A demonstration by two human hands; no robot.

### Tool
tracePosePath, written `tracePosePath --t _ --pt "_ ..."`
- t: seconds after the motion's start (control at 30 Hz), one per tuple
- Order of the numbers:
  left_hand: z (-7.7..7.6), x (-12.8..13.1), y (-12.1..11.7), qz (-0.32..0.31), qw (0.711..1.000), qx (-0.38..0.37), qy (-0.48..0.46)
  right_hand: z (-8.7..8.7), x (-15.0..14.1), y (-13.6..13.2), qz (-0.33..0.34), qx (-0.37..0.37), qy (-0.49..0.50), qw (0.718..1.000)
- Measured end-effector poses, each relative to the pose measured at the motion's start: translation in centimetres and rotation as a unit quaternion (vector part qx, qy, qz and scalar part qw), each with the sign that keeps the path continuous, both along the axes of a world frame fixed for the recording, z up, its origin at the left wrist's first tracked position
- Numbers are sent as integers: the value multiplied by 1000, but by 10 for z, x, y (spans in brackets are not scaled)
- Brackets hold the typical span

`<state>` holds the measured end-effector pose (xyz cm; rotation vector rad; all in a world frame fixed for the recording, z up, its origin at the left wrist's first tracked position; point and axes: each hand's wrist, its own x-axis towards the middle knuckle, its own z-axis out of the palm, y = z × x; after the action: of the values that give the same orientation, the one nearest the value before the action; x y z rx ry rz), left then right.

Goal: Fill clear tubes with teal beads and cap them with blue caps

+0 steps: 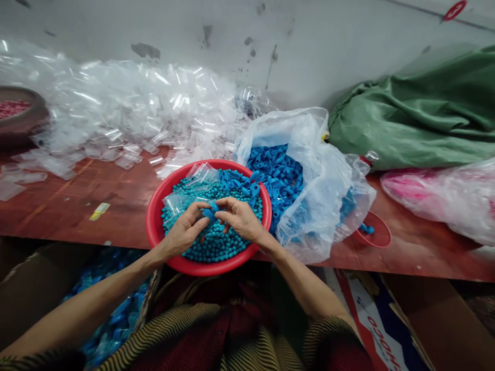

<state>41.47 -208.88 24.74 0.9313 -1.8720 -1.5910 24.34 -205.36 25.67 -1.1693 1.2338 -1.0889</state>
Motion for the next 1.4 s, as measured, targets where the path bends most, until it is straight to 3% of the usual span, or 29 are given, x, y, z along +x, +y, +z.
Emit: tracePosePath --t 0.1,0.2,0.27,0.47,0.67,0.77,0.87,0.97,1.07,1.2,1.27,1.4 --pt "-2 0 3 13 1000 -10 3 1 0 3 27 -73 136 988" --pt "-2 0 8 42 999 -19 5 -1 5 6 11 -183 292 939" --pt "-1 0 10 57 998 -4 9 -5 11 10 33 -213 348 912" --pt "5 -2 8 64 993 95 28 -15 30 23 60 -170 429 885" --pt "10 -7 8 84 992 74 51 -12 39 24 15 -139 453 881" --pt "11 -7 9 84 991 83 58 -14 38 25 -2 -149 440 886" --pt "7 -4 8 81 993 78 48 -12 33 25 14 -138 376 916" --pt "1 1 5 31 994 98 28 -9 24 22 33 -103 264 958" --pt "-3 3 4 12 995 96 25 -8 19 16 -2 -52 125 991" --pt "-4 4 5 20 995 94 38 -11 17 9 -12 29 -42 999" --pt "-4 4 6 22 994 95 45 -11 18 9 -25 24 -25 999" --pt "-1 4 5 30 995 85 35 -10 22 17 -32 -67 136 988"
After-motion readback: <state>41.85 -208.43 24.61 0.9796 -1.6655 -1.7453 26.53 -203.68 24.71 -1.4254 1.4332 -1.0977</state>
